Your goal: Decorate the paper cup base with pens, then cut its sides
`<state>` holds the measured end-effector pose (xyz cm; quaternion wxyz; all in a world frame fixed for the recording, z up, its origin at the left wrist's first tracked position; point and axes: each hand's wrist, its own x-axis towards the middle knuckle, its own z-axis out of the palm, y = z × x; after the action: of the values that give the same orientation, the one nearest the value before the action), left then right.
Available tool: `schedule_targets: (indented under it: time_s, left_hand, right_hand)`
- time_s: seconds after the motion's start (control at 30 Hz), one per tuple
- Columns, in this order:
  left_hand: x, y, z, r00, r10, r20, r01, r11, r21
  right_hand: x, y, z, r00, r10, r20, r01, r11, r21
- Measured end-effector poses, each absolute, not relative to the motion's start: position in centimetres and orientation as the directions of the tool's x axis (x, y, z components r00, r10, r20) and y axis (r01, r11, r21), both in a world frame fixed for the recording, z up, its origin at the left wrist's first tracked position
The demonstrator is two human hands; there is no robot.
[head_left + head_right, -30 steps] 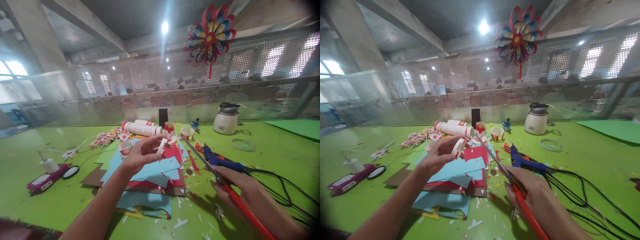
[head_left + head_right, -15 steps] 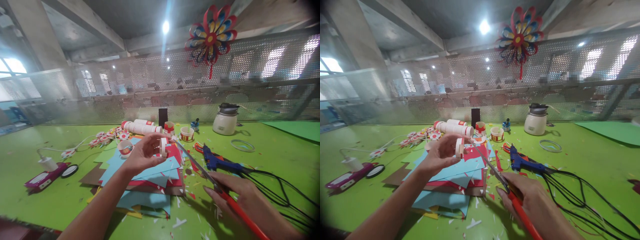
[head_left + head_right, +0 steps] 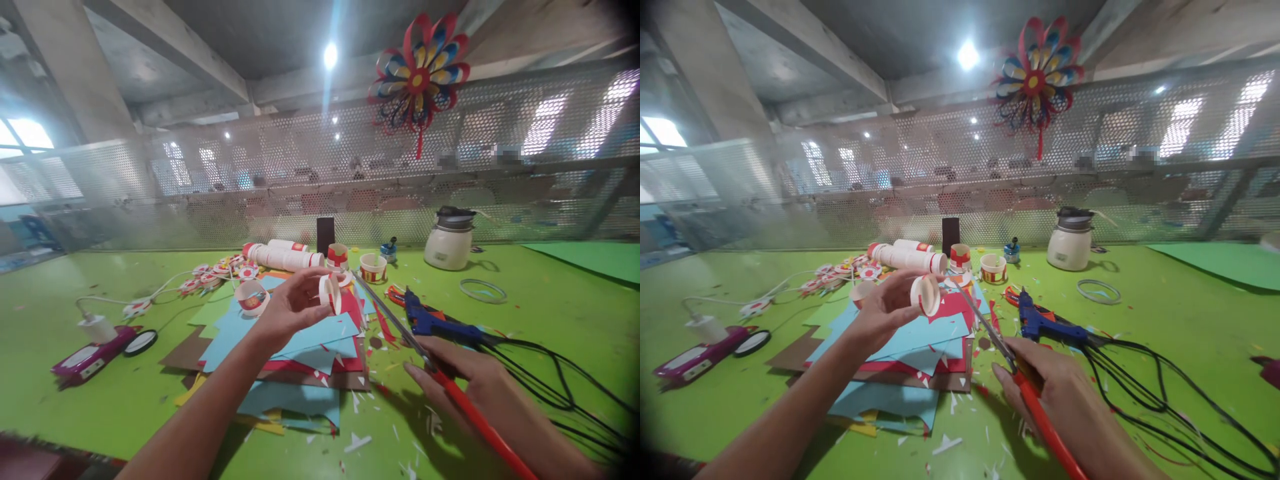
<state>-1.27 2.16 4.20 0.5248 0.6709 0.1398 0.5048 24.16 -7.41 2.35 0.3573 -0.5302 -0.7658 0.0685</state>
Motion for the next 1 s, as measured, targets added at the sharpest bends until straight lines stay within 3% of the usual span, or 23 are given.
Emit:
schedule_targets:
  time_s: [0.2, 0.37, 0.5, 0.83, 1.0]
  left_hand:
    - [-0.8, 1.6, 4.2, 0.429, 0.743, 0.514, -0.27, -0.437, 0.858]
    - [0.1, 1.5, 3.8, 0.368, 0.728, 0.578, -0.106, -0.585, 0.804]
    - [0.7, 1.6, 3.0, 0.293, 0.769, 0.569, 0.059, -0.608, 0.792]
    - [0.7, 1.2, 2.3, 0.316, 0.651, 0.69, 0.37, -0.754, 0.543]
    - [0.8, 1.5, 1.8, 0.308, 0.631, 0.712, 0.384, -0.767, 0.514]
  right_hand:
    - [24.4, -6.9, 1.7, -0.182, 0.878, 0.443, 0.764, 0.41, -0.499]
    - [24.1, -6.9, 1.6, -0.079, 0.849, 0.523, 0.748, 0.397, -0.531]
    - [23.9, -7.0, 2.0, -0.048, 0.867, 0.496, 0.714, 0.377, -0.59]
    - [23.9, -6.7, 2.0, -0.093, 0.888, 0.45, 0.703, 0.379, -0.602]
    - [23.5, -6.8, 2.0, -0.046, 0.884, 0.466, 0.668, 0.374, -0.643]
